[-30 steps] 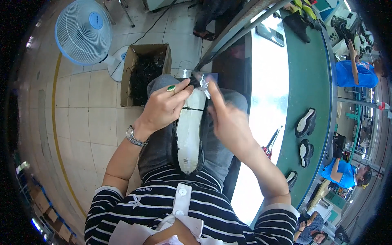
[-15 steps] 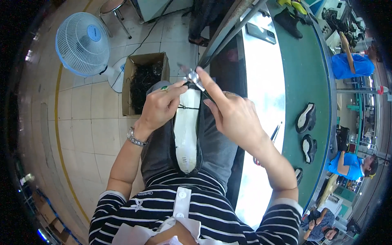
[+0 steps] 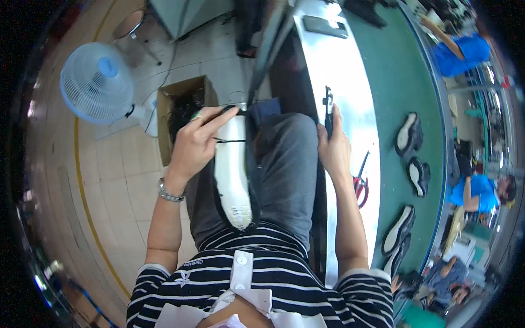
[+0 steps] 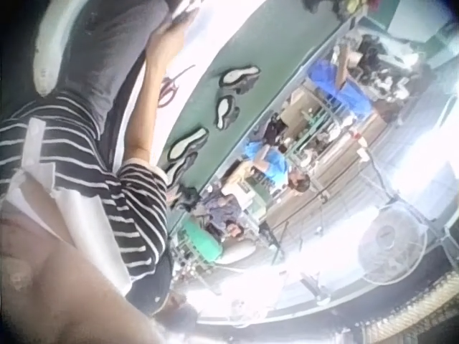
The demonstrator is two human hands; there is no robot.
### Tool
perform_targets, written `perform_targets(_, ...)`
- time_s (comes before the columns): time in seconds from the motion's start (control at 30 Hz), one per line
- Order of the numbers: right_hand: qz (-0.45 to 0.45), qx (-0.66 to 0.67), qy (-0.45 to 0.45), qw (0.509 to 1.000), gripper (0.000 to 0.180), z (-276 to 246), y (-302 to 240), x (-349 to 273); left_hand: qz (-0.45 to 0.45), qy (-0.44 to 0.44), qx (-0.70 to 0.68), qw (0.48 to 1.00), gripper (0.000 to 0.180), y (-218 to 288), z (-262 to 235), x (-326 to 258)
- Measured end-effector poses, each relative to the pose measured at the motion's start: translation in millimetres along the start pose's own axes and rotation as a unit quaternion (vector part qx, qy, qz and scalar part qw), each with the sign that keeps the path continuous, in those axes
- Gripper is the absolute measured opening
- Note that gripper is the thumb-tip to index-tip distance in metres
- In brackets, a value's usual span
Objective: Trimming and finishing the sole and upper of leather shoes at a factory workstation.
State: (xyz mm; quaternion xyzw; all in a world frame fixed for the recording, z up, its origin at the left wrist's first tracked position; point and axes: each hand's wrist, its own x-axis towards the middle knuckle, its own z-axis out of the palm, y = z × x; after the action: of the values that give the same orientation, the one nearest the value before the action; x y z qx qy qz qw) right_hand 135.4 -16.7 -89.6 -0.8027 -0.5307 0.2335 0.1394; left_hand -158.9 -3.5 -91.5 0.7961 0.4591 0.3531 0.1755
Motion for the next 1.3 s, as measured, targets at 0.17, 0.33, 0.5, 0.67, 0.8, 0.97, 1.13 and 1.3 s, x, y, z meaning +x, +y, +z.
perform_targets(0.17, -0.001, -0.05, 0.075, 0.996, 0.06, 28, 97, 7, -0.022, -0.057, 0.009, 0.998, 0.062, 4, -7, 2)
perform_targets(0.33, 0.016, -0.016, 0.211, 0.977, 0.039, 12, 161, -53, -0.049, -0.081, 0.01, 0.995, 0.063, 5, -8, 2)
perform_targets(0.5, 0.13, -0.064, 0.13, 0.981, 0.044, 4, 208, -111, -0.029, -0.052, 0.043, 0.997, 0.061, 6, -11, -1)
perform_targets(0.67, 0.219, 0.415, 0.026, 0.883, 0.038, -14, 180, -107, -0.099, 0.037, -0.063, 0.992, 0.046, 3, 0, -10)
perform_targets(0.8, 0.068, 0.535, -0.148, 0.829, 0.044, -30, 88, -116, -0.189, 0.09, -0.177, 0.962, 0.048, 22, 4, -33)
perform_targets(0.97, 0.085, 0.478, -0.438, 0.757, 0.097, -37, -5, -140, -0.164, 0.114, -0.101, 0.975, 0.064, 46, 17, -53)
perform_targets(1.13, 0.144, 0.52, -0.458, 0.706, 0.078, -13, -23, -152, -0.143, 0.117, -0.059, 0.981, 0.059, 48, 27, -52)
perform_targets(1.3, 0.072, 0.425, -0.44, 0.787, 0.06, 2, -36, -142, -0.147, 0.194, -0.08, 0.967, 0.05, 48, 29, -49)
